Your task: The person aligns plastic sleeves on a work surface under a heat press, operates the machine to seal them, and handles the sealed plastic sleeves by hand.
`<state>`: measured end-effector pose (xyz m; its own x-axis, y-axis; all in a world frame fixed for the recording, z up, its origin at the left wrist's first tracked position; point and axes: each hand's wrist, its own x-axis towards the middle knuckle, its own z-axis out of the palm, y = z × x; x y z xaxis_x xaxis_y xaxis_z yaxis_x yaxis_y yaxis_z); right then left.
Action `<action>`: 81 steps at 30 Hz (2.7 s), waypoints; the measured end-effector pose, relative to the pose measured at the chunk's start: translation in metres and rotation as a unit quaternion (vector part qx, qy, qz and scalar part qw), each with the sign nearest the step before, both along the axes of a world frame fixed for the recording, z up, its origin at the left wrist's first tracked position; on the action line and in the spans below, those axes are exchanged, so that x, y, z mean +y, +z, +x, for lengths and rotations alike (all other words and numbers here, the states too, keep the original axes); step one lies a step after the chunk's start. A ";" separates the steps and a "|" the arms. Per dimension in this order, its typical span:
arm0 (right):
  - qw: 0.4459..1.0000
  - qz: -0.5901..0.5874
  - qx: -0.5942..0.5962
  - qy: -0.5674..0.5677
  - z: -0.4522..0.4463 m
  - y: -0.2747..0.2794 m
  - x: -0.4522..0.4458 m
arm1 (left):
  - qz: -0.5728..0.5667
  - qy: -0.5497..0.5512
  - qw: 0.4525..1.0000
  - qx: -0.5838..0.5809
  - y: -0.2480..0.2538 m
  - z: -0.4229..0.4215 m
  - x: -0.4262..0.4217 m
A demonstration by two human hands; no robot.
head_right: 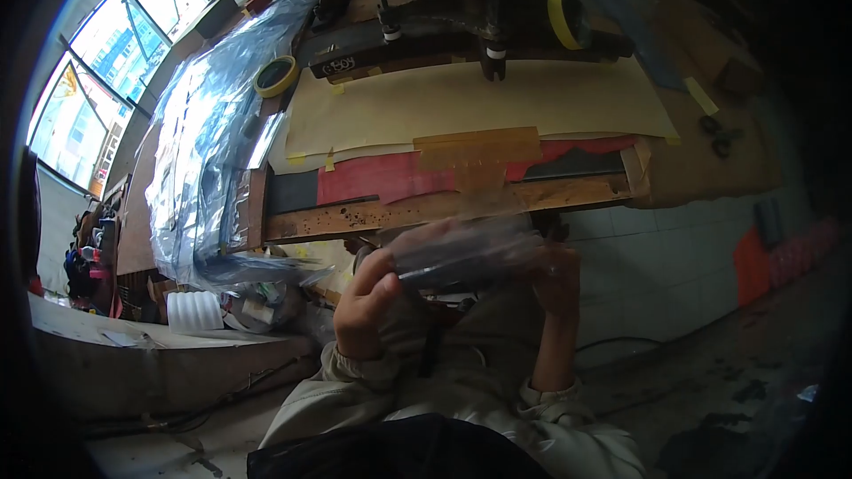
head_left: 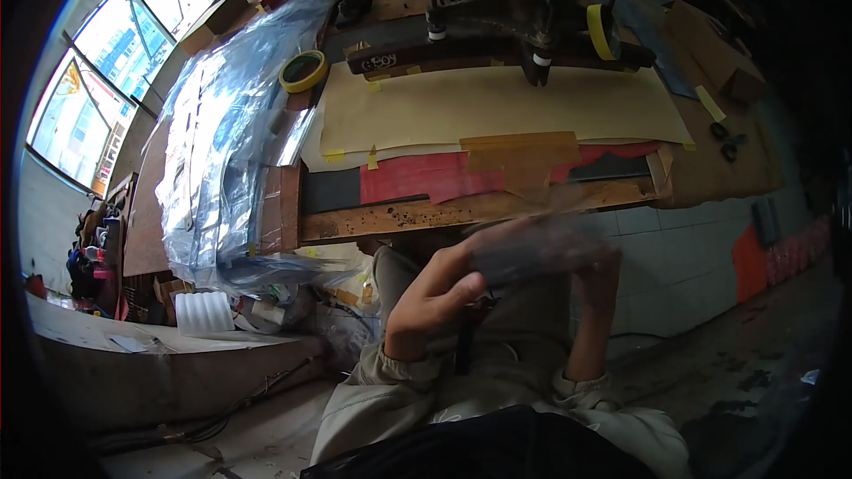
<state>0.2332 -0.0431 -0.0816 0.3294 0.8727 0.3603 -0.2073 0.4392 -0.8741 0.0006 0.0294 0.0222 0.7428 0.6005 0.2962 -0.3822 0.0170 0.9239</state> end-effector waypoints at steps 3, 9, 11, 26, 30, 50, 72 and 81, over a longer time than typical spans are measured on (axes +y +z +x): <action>0.991 0.057 -0.121 -0.019 -0.009 0.021 0.009 | -0.057 0.014 0.997 -0.050 0.003 0.001 0.001; 0.995 0.005 -0.099 0.023 -0.010 0.029 0.008 | -0.117 0.041 0.988 -0.094 0.002 0.009 0.005; 0.996 -0.011 -0.088 0.014 -0.013 0.032 0.008 | -0.133 0.051 0.986 -0.091 0.001 0.010 0.007; 0.984 -0.060 -0.170 -0.014 -0.013 0.033 0.008 | -0.223 0.169 0.959 -0.046 -0.009 0.019 0.019; 0.996 -0.061 -0.059 -0.019 -0.025 0.048 0.016 | -0.201 0.232 0.946 -0.107 -0.019 0.023 0.021; 0.892 0.158 0.252 0.340 -0.015 0.088 0.054 | 0.070 0.343 0.937 0.000 -0.029 0.035 0.075; 0.996 -0.077 0.038 -0.007 -0.072 0.079 0.129 | 0.398 0.529 0.674 0.328 -0.005 0.060 0.113; 0.990 -0.039 -0.111 -0.079 -0.078 0.073 0.129 | 0.418 0.504 0.625 0.424 -0.031 0.059 0.110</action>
